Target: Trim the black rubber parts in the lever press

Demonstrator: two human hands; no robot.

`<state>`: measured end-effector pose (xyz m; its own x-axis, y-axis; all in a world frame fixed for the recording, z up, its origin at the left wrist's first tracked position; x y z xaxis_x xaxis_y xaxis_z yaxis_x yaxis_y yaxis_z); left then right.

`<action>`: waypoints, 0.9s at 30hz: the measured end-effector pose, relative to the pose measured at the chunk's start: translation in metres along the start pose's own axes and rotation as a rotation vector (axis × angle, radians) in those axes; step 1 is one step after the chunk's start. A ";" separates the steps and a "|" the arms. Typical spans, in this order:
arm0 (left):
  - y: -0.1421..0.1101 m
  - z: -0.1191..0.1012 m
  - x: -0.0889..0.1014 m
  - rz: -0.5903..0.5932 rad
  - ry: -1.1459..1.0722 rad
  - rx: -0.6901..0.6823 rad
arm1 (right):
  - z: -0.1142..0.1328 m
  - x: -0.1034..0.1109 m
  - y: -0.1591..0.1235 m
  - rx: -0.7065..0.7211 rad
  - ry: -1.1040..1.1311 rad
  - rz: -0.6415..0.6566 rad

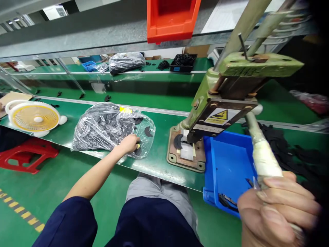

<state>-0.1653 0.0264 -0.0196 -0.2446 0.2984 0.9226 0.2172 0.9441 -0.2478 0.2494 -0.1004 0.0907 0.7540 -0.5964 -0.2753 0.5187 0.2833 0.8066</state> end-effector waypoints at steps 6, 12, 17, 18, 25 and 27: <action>0.046 -0.016 0.019 -0.189 -0.106 0.200 | 0.039 -0.010 0.002 0.287 0.001 0.014; 0.080 -0.016 0.010 -0.141 -0.187 0.306 | 0.052 -0.015 0.003 0.226 -0.145 0.093; 0.087 -0.015 0.010 -0.121 -0.159 0.284 | 0.053 -0.015 0.004 0.176 -0.148 0.107; 0.088 -0.016 0.010 -0.107 -0.146 0.280 | 0.053 -0.015 0.004 0.167 -0.148 0.120; 0.100 -0.029 0.008 -0.006 -0.098 0.307 | 0.052 -0.012 0.000 0.157 -0.134 0.210; 0.099 -0.032 0.007 0.001 -0.088 0.322 | 0.050 -0.012 -0.001 0.147 -0.139 0.244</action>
<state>-0.1151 0.1179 -0.0282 -0.3286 0.2967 0.8966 -0.0891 0.9354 -0.3422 0.2200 -0.1313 0.1195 0.7814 -0.6241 0.0017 0.2575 0.3250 0.9100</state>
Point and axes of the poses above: each hand's wrist, its own y-axis towards the middle knuckle, its own x-axis out of the back of the hand, z = x × y, the point moved 8 cm from there along y, towards the middle knuckle, and after that the axes turned 12 degrees about -y, right-handed, at the moved point
